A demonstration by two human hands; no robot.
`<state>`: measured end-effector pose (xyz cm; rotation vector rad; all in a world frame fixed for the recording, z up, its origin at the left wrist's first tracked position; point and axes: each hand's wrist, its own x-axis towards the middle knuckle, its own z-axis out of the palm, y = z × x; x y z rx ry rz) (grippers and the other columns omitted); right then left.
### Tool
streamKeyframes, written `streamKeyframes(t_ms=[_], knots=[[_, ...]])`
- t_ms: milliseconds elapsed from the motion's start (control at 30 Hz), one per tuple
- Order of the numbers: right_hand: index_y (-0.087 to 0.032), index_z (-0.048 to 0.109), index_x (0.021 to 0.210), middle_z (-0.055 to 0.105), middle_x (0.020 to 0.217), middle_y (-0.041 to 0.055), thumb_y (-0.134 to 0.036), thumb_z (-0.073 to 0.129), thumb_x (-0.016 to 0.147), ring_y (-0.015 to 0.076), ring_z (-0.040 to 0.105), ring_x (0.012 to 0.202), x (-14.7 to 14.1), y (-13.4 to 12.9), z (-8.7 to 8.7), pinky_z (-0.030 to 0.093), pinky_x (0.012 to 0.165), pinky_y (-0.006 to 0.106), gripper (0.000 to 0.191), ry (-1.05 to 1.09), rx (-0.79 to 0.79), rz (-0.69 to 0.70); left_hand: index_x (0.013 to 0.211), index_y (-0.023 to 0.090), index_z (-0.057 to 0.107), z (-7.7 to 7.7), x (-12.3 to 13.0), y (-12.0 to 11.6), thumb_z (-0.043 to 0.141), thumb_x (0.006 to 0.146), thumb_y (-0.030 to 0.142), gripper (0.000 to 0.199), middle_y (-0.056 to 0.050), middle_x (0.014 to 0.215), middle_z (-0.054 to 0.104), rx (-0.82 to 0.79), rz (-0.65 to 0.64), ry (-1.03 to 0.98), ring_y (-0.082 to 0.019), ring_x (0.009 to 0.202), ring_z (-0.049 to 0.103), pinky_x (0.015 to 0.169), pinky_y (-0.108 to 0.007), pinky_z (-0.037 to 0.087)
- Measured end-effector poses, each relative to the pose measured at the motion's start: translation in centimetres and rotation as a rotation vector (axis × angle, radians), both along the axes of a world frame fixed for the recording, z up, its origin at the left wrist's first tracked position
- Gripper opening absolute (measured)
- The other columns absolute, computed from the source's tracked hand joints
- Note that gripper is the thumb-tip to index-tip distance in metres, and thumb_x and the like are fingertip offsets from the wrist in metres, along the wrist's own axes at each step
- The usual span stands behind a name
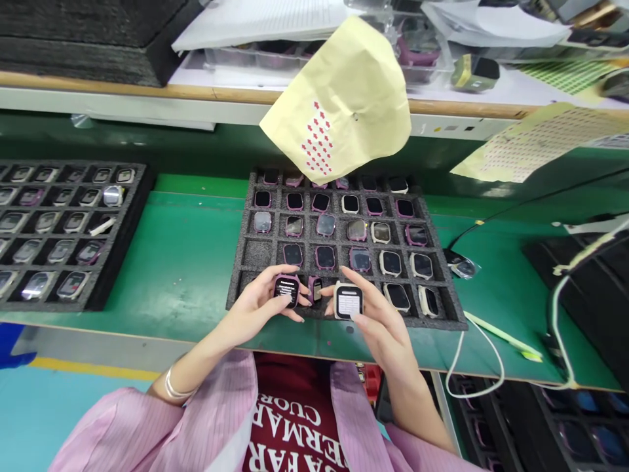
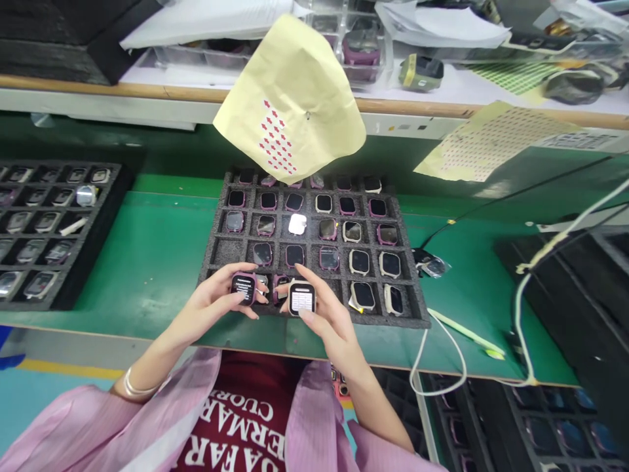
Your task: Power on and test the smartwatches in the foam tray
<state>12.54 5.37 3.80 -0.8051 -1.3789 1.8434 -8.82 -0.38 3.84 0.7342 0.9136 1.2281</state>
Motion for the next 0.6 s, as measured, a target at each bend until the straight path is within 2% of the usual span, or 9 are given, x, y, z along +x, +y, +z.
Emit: streamKeyframes(t_ms=[267, 467, 600], knots=[[-0.028, 0.039, 0.145, 0.061, 0.124, 0.0108, -0.031, 0.059, 0.092, 0.0233, 0.064, 0.093, 0.8, 0.2, -0.1, 0.051, 0.09, 0.043, 0.057, -0.063, 0.114, 0.023, 0.12, 0.018, 0.053, 0.0, 0.0, 0.2, 0.06, 0.089, 0.026, 0.033, -0.009, 0.096, 0.068, -0.012, 0.026, 0.027, -0.021, 0.089, 0.066, 0.067, -0.031, 0.062], [-0.03, 0.028, 0.149, 0.059, 0.125, 0.011, -0.022, 0.066, 0.088, 0.0216, 0.064, 0.098, 1.7, 0.6, -0.9, 0.053, 0.09, 0.039, 0.071, -0.157, 0.222, 0.023, 0.128, 0.02, 0.047, -0.2, -0.5, -0.1, 0.066, 0.083, 0.018, 0.049, -0.011, 0.109, 0.063, 0.067, -0.002, 0.031, -0.024, 0.098, 0.064, 0.075, -0.036, 0.061], [-0.027, 0.039, 0.141, 0.059, 0.125, 0.011, -0.025, 0.064, 0.09, 0.0233, 0.065, 0.101, 2.3, 2.3, -2.3, 0.052, 0.093, 0.043, 0.057, -0.352, 0.374, -0.045, 0.133, 0.025, 0.04, -0.2, -0.7, -0.3, 0.069, 0.079, 0.013, 0.063, -0.009, 0.115, 0.057, 0.046, -0.001, 0.086, -0.022, 0.101, 0.063, 0.082, -0.036, 0.059]])
